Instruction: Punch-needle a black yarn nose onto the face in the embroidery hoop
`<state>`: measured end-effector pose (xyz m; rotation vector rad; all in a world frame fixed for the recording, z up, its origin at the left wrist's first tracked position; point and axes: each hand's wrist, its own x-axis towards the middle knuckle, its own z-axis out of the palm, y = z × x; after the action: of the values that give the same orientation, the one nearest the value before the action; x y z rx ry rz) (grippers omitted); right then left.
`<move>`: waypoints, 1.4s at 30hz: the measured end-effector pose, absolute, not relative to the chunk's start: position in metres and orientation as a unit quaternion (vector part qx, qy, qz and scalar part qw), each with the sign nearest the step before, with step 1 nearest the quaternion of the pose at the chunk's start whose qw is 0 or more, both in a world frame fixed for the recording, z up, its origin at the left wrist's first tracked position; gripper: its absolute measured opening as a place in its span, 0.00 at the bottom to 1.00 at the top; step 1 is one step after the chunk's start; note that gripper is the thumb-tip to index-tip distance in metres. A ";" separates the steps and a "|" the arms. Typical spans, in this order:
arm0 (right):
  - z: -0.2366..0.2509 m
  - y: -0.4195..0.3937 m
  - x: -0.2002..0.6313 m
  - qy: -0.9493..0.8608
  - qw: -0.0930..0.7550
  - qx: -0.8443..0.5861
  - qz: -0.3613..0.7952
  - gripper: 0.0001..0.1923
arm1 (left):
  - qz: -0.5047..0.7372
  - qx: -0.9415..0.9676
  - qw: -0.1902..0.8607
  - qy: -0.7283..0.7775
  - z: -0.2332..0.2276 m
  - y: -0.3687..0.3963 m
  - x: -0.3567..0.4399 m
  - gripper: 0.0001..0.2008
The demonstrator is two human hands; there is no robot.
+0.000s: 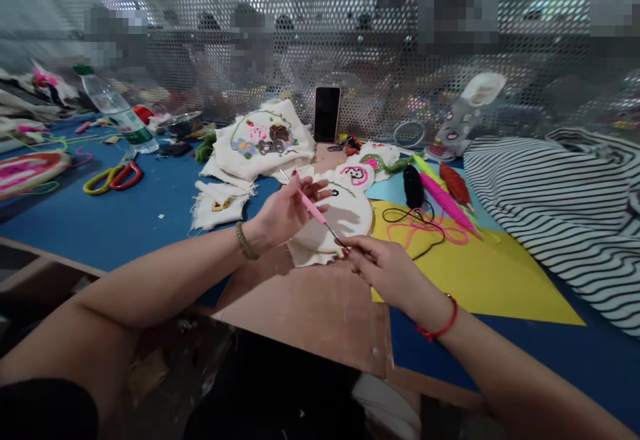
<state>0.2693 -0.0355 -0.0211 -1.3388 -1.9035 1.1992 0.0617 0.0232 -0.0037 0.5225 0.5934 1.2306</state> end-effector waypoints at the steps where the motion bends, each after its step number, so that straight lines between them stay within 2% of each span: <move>1: -0.021 -0.034 0.269 -0.676 0.266 -0.496 0.476 0.24 | 0.548 0.251 0.753 0.263 -0.005 0.020 0.063 0.19; 7: -0.015 -0.032 0.264 -0.603 0.263 -0.488 0.574 0.24 | 0.526 0.273 0.765 0.253 -0.004 0.020 0.061 0.15; 14: -0.015 -0.029 0.266 -0.592 0.265 -0.486 0.585 0.24 | 0.520 0.292 0.771 0.224 -0.001 0.020 0.060 0.17; 19: -0.015 -0.030 0.268 -0.585 0.263 -0.468 0.608 0.24 | 0.500 0.329 0.772 0.212 0.002 0.019 0.058 0.11; 23: -0.015 -0.032 0.268 -0.584 0.251 -0.441 0.634 0.25 | 0.516 0.349 0.742 0.246 -0.001 0.022 0.055 0.10; 28: -0.017 -0.030 0.270 -0.572 0.290 -0.440 0.629 0.27 | 0.544 0.344 0.726 0.242 0.000 0.022 0.054 0.04; 33: -0.016 -0.030 0.270 -0.572 0.303 -0.453 0.613 0.27 | 0.560 0.346 0.716 0.232 -0.001 0.022 0.055 0.10; 42: -0.022 -0.031 0.268 -0.594 0.364 -0.509 0.506 0.23 | 0.600 0.331 0.671 0.283 -0.008 0.029 0.052 0.08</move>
<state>0.2684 -0.0309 -0.0219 -1.3105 -1.5279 1.3016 0.0524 0.0294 -0.0075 0.7460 0.6384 1.3526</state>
